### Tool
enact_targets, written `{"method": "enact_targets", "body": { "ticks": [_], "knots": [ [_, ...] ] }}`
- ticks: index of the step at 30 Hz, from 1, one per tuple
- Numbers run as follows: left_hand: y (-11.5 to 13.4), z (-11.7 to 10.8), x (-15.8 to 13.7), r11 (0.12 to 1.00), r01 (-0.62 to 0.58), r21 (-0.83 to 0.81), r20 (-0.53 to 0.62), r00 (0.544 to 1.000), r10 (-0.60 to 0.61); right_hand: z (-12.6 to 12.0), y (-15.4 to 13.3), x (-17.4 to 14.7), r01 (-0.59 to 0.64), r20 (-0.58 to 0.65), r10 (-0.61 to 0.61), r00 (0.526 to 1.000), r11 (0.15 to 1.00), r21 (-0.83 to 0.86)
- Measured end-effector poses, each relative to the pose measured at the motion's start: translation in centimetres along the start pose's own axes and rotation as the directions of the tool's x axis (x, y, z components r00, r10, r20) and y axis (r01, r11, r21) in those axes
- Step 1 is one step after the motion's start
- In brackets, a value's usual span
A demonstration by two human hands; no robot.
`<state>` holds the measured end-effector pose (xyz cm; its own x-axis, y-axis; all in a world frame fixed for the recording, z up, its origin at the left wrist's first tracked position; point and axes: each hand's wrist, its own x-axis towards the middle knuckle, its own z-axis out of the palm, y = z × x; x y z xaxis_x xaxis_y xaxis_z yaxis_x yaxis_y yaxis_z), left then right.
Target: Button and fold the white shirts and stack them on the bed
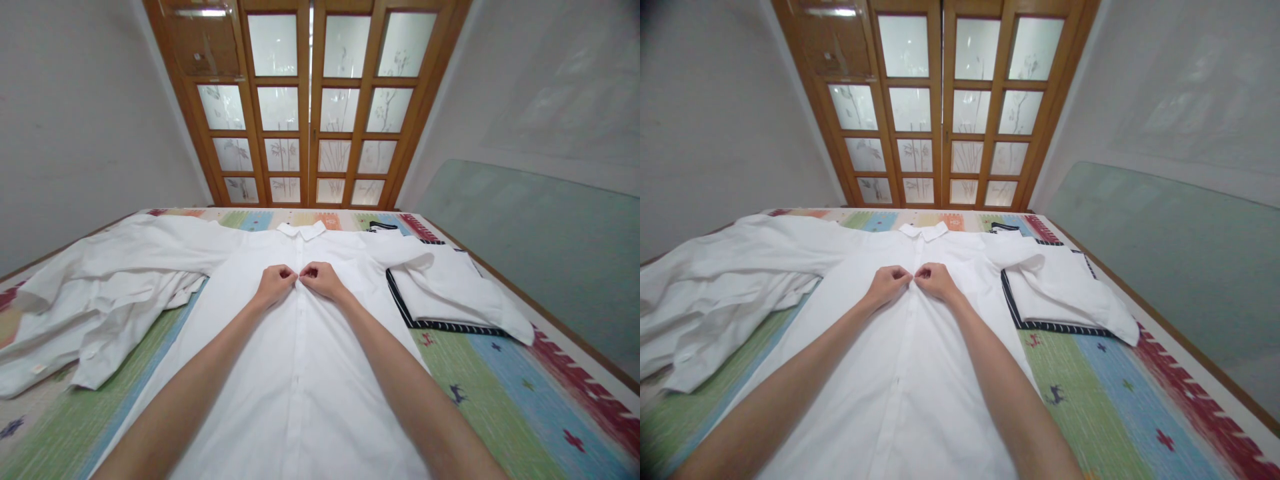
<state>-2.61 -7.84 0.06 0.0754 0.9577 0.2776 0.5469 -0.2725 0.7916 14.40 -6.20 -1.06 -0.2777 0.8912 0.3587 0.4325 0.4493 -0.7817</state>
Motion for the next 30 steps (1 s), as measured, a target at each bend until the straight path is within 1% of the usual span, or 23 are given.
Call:
{"method": "enact_targets", "body": {
  "ticks": [5, 11, 18, 22, 25, 30],
  "knots": [
    [0.0, 0.1, -0.1, 0.999, -0.031, 0.01, -0.021, 0.999, 0.032, 0.0, 0.1, 0.0, 0.008, 0.007, -0.007, 1.0, 1.0, -0.005],
    [0.1, 0.2, -0.1, 1.0, -0.028, -0.008, -0.02, 0.999, 0.028, 0.1, 0.0, -0.1, 0.026, 0.007, -0.026, 1.0, 0.999, -0.022],
    [0.3, 0.2, -0.2, 0.999, -0.021, -0.029, -0.035, 0.999, 0.02, 0.1, -0.2, -0.2, 0.114, 0.009, -0.114, 0.993, 0.983, -0.143],
    [0.2, 0.2, -0.2, 0.999, -0.036, -0.04, -0.02, 0.999, 0.035, 0.2, -0.4, -0.4, 0.174, 0.036, -0.171, 0.985, 0.934, -0.313],
    [0.1, 0.2, -0.3, 0.998, -0.036, -0.057, -0.015, 0.999, 0.036, 0.3, -0.5, -0.6, 0.192, 0.071, -0.179, 0.981, 0.88, -0.434],
    [-0.1, 0.3, -0.3, 0.997, -0.033, -0.074, -0.006, 0.999, 0.032, 0.4, -1.0, -0.8, 0.24, 0.127, -0.204, 0.971, 0.808, -0.539]
  ]
}}
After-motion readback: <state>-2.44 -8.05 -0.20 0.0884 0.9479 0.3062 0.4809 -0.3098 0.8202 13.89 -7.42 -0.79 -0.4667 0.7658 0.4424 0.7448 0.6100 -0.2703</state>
